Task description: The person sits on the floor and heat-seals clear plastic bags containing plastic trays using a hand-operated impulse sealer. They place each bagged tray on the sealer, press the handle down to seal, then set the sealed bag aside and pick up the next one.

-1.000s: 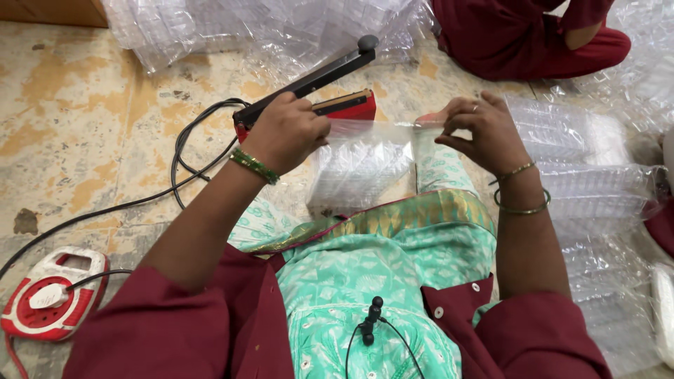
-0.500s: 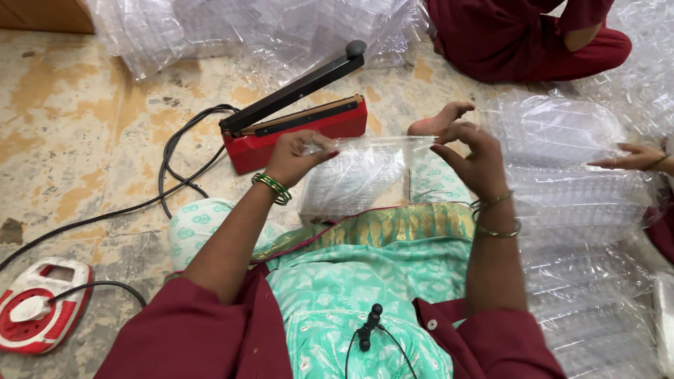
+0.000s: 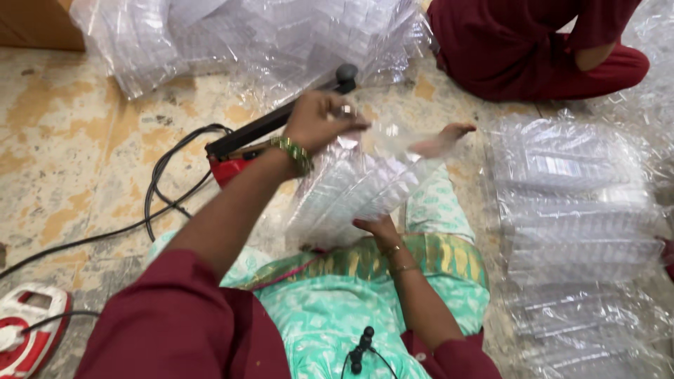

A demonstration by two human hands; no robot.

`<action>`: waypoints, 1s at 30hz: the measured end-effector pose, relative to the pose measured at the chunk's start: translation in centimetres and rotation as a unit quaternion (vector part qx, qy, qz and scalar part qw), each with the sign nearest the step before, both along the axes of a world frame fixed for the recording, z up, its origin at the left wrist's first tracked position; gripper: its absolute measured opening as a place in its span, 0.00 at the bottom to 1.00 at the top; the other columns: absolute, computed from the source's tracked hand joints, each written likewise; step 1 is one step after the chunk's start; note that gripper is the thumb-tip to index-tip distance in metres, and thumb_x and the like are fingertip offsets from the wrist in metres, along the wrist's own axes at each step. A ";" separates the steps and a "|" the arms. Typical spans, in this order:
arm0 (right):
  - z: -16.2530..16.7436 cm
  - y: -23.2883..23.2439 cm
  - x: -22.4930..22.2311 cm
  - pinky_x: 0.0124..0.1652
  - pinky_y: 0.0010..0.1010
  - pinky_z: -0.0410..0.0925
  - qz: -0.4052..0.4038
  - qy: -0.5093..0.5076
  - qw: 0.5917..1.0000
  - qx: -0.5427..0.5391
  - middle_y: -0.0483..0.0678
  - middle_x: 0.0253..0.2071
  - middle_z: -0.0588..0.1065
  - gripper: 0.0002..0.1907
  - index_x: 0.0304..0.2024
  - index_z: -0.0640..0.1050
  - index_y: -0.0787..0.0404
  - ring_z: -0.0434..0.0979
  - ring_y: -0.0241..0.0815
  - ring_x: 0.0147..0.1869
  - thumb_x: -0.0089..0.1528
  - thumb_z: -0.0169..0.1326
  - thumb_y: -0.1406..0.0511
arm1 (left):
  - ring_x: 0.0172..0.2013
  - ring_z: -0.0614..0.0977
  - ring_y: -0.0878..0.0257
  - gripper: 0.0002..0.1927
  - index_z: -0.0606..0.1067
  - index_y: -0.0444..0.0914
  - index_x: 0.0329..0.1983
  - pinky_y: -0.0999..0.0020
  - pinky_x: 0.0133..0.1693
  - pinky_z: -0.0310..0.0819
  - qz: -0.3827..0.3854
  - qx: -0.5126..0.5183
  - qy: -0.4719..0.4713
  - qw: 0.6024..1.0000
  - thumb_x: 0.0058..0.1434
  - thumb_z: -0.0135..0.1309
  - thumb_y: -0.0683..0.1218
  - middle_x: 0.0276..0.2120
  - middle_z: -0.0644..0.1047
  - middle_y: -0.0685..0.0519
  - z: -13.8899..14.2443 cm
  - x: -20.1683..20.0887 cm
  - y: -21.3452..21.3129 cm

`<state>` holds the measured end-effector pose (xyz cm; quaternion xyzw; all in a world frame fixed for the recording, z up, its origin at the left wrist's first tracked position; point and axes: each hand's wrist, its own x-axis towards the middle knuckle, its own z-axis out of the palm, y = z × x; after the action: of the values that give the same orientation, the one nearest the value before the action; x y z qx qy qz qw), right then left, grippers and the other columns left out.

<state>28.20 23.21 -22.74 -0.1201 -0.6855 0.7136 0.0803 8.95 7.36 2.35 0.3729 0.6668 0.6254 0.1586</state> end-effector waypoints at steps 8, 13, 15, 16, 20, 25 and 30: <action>4.4 5.0 2.2 0.60 0.43 0.69 -0.065 0.081 0.958 -0.268 0.48 0.58 0.74 0.39 0.67 0.66 0.62 0.74 0.46 0.62 0.57 0.65 0.58 | 0.30 0.87 0.71 0.12 0.85 0.40 0.29 0.73 0.37 0.81 0.093 -0.204 0.077 0.972 0.51 0.72 0.52 0.29 0.85 0.54 1.5 -11.6 12.1; 4.7 8.4 3.1 0.57 0.40 0.69 -0.135 0.021 0.967 -0.216 0.46 0.57 0.74 0.36 0.67 0.68 0.62 0.75 0.43 0.59 0.60 0.61 0.56 | 0.32 0.86 0.69 0.19 0.87 0.38 0.33 0.70 0.43 0.80 0.057 -0.359 0.107 0.925 0.46 0.73 0.57 0.31 0.85 0.53 -2.5 -15.3 18.6; 3.1 9.0 3.2 0.54 0.41 0.70 -0.127 0.002 0.955 -0.269 0.46 0.54 0.74 0.35 0.65 0.68 0.60 0.76 0.43 0.56 0.58 0.61 0.57 | 0.36 0.86 0.65 0.18 0.85 0.37 0.35 0.68 0.44 0.79 0.000 -0.382 0.040 0.923 0.50 0.71 0.55 0.35 0.85 0.50 -4.3 -16.7 19.5; 2.3 9.3 3.1 0.53 0.41 0.70 -0.122 -0.006 0.948 -0.295 0.46 0.53 0.74 0.35 0.65 0.68 0.59 0.76 0.43 0.55 0.57 0.62 0.57 | 0.39 0.86 0.63 0.17 0.85 0.36 0.37 0.67 0.45 0.79 -0.027 -0.391 0.008 0.920 0.52 0.69 0.54 0.37 0.85 0.49 -5.0 -17.7 19.5; -0.7 9.7 2.5 0.54 0.35 0.69 -0.167 -0.035 0.949 -0.264 0.45 0.53 0.74 0.33 0.64 0.70 0.63 0.74 0.38 0.56 0.60 0.62 0.59 | 0.48 0.87 0.56 0.15 0.83 0.33 0.41 0.63 0.48 0.79 -0.150 -0.424 -0.105 0.887 0.61 0.64 0.50 0.44 0.85 0.45 -6.9 -20.8 20.9; -1.0 8.6 2.1 0.54 0.32 0.70 -0.164 -0.093 0.952 -0.241 0.42 0.53 0.75 0.33 0.63 0.70 0.58 0.75 0.36 0.56 0.56 0.61 0.59 | 0.43 0.86 0.56 0.20 0.83 0.33 0.40 0.63 0.44 0.77 -0.165 -0.478 -0.101 0.857 0.57 0.66 0.56 0.41 0.84 0.45 -9.8 -23.5 18.7; -0.2 5.9 0.5 0.55 0.33 0.69 -0.053 -0.084 0.973 -0.209 0.44 0.54 0.74 0.37 0.65 0.69 0.62 0.73 0.38 0.57 0.57 0.64 0.56 | 0.39 0.84 0.57 0.26 0.84 0.34 0.40 0.62 0.41 0.76 0.030 -0.447 -0.112 0.887 0.54 0.69 0.61 0.37 0.84 0.46 -14.4 -23.8 9.4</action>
<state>28.69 29.15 -22.90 -0.2299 -0.5183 0.8231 0.0326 -14.89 16.81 -12.02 0.1697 0.8644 0.3038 0.3629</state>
